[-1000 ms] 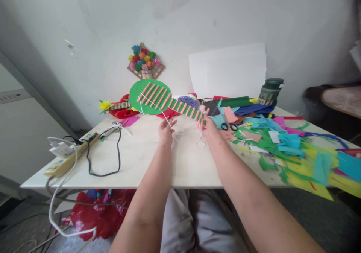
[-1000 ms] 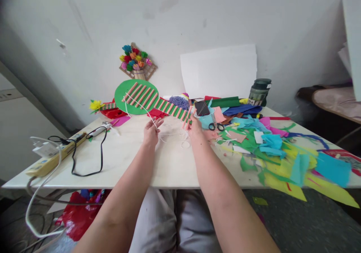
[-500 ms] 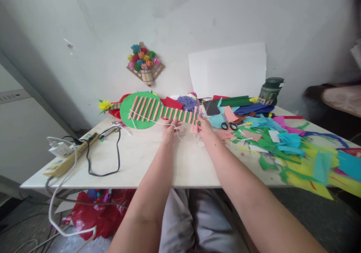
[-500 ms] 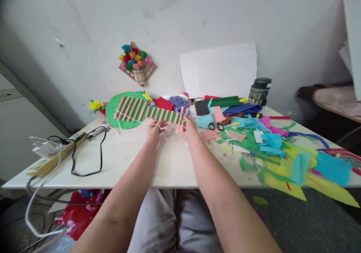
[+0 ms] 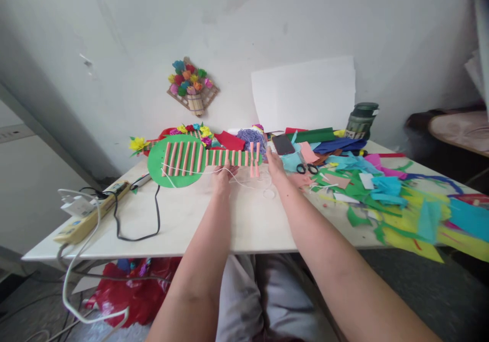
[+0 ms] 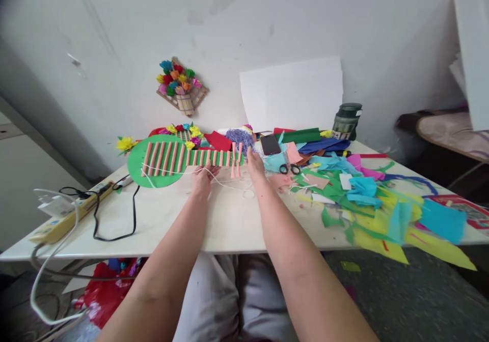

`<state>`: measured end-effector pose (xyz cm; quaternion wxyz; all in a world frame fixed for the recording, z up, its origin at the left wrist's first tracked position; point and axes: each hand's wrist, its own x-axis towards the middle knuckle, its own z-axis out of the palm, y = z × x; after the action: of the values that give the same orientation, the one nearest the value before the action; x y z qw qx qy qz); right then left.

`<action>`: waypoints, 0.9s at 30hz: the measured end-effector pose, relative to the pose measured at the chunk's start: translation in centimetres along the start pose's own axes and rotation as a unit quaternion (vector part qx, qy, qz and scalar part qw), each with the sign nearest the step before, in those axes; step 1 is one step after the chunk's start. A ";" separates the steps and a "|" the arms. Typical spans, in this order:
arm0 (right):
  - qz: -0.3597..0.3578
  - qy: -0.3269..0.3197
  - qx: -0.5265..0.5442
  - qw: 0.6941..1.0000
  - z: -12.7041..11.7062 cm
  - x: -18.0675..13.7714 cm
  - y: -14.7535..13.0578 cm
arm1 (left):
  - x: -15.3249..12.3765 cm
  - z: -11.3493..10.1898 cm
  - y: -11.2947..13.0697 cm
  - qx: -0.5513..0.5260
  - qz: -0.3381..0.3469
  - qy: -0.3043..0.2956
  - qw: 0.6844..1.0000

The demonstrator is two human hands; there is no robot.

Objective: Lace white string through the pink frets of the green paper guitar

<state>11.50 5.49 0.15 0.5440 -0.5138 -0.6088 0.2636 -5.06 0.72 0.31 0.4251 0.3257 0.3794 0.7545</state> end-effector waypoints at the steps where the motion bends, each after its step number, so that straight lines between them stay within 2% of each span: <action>1: 0.005 0.011 -0.012 1.000 -0.3 0.1 -0.1 | 0.1 -0.2 0.0 -0.001 0.001 0.005 1.000; 3: 0.010 0.018 -0.037 0.999 -0.9 0.2 -0.4 | 0.4 -0.5 -0.1 -0.004 0.002 0.005 1.000; 7: -0.041 -0.014 -0.107 0.993 -1.2 0.0 -1.3 | 0.8 -0.9 -0.2 -0.004 0.001 0.010 1.000; 12: -0.102 -0.070 -0.100 0.987 -0.9 0.0 -1.2 | 1.0 -1.1 -0.2 0.011 0.005 0.047 0.999; 20: -0.085 -0.179 -0.250 0.948 -1.2 -1.1 -2.1 | 0.9 -1.2 0.1 0.012 0.007 0.066 0.998; 27: -0.106 -0.186 -0.310 0.927 -1.0 -1.2 -2.2 | 0.8 -1.1 0.1 0.008 0.006 0.073 0.997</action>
<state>11.51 3.39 1.86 0.2596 -0.5311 -0.8011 0.0938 -6.36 1.12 -0.03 0.3891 0.2752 0.4139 0.7756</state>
